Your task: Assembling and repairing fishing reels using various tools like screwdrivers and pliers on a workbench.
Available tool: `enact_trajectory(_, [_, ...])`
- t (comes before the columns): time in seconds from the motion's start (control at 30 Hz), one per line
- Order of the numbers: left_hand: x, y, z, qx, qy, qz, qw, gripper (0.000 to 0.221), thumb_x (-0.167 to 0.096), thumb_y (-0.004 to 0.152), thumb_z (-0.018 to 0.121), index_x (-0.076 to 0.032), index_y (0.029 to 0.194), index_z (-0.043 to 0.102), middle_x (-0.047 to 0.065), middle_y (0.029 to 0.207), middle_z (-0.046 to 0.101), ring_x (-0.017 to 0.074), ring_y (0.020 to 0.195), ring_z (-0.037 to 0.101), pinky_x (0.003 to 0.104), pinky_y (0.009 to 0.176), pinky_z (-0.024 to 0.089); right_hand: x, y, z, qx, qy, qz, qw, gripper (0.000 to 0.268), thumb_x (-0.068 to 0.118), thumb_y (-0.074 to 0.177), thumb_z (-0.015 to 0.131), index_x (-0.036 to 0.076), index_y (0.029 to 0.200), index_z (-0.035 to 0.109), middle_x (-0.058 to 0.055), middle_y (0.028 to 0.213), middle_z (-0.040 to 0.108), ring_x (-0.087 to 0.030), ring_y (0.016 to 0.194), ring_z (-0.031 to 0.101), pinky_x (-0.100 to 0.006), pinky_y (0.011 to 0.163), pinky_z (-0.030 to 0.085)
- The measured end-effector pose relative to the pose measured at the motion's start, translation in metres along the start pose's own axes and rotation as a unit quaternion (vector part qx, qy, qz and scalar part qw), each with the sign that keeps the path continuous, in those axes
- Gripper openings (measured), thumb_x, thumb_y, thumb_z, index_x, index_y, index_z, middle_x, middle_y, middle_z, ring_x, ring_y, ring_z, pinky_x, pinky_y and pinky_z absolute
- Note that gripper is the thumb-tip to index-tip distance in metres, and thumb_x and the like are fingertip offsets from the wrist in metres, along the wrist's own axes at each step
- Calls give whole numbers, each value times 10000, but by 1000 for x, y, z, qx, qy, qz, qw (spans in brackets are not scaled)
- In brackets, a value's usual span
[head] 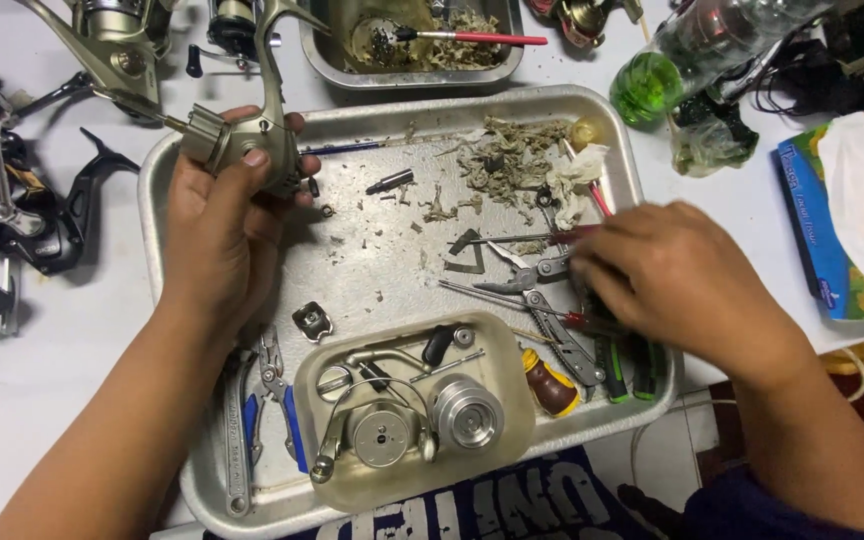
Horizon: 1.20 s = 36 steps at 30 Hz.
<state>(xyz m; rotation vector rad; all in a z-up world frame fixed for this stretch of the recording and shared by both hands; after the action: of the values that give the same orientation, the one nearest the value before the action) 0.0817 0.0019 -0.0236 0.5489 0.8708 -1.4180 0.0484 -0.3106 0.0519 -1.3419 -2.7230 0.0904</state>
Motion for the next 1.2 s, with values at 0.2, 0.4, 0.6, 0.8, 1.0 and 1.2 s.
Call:
enact_trajectory(0.2, [0, 2, -4, 10, -3, 4, 1000, 409, -49, 951, 585, -95, 1342, 473, 250, 1291, 582, 323, 983, 687, 290, 684, 584, 6, -34, 34, 60, 60, 47, 995, 282, 392, 912, 683, 136, 1031, 686, -93, 897, 715, -329, 782, 687, -474, 689, 549])
enact_trajectory(0.4, [0, -3, 2, -11, 19, -3, 1000, 510, -87, 869, 687, -98, 1328, 465, 207, 1309, 611, 249, 924, 671, 305, 682, 575, -1, -49, 62, 20, 112, 65, 991, 236, 309, 910, 666, 152, 1075, 731, -33, 999, 789, -240, 876, 743, -377, 800, 570])
enact_trajectory(0.6, [-5, -8, 3, -62, 161, -33, 984, 547, -218, 836, 731, -155, 1334, 513, 145, 1134, 688, 236, 974, 720, 310, 704, 611, -4, -58, 20, -66, 120, 34, 990, 259, 205, 879, 682, 112, 1111, 748, -61, 1032, 767, -182, 905, 729, -336, 896, 597])
enact_trajectory(0.8, [-10, -11, 8, -46, 254, -23, 966, 605, -382, 816, 709, -173, 1336, 483, 85, 1040, 761, 174, 823, 704, 255, 566, 549, 36, -44, -45, -248, 113, 13, 962, 283, -42, 953, 767, -80, 1231, 735, -230, 1066, 621, -241, 832, 648, -325, 831, 570])
enact_trajectory(1.0, [-11, -15, 11, -32, 227, 17, 973, 550, -332, 808, 760, -163, 1274, 522, 57, 1036, 700, 150, 760, 605, 286, 595, 514, 97, -6, -71, -307, 39, -70, 948, 103, -81, 1004, 772, -84, 1108, 775, -239, 1038, 707, -346, 907, 672, -436, 911, 567])
enact_trajectory(1.2, [-17, -21, 17, -18, 276, 43, 960, 560, -401, 798, 752, -174, 1258, 526, 42, 1089, 753, 203, 1035, 742, 360, 952, 577, 110, 6, -71, -310, 28, -99, 945, 98, -124, 1005, 773, -108, 1102, 769, -240, 996, 700, -351, 880, 667, -446, 883, 573])
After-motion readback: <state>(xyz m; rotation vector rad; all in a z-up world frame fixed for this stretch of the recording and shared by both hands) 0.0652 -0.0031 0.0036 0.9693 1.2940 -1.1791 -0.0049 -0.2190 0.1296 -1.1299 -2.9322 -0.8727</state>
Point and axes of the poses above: each hand's wrist, its own y-axis towards the middle knuckle, its own z-axis out of the palm, x = y × z, the point moved 8 cm from there along y, towards the middle knuckle
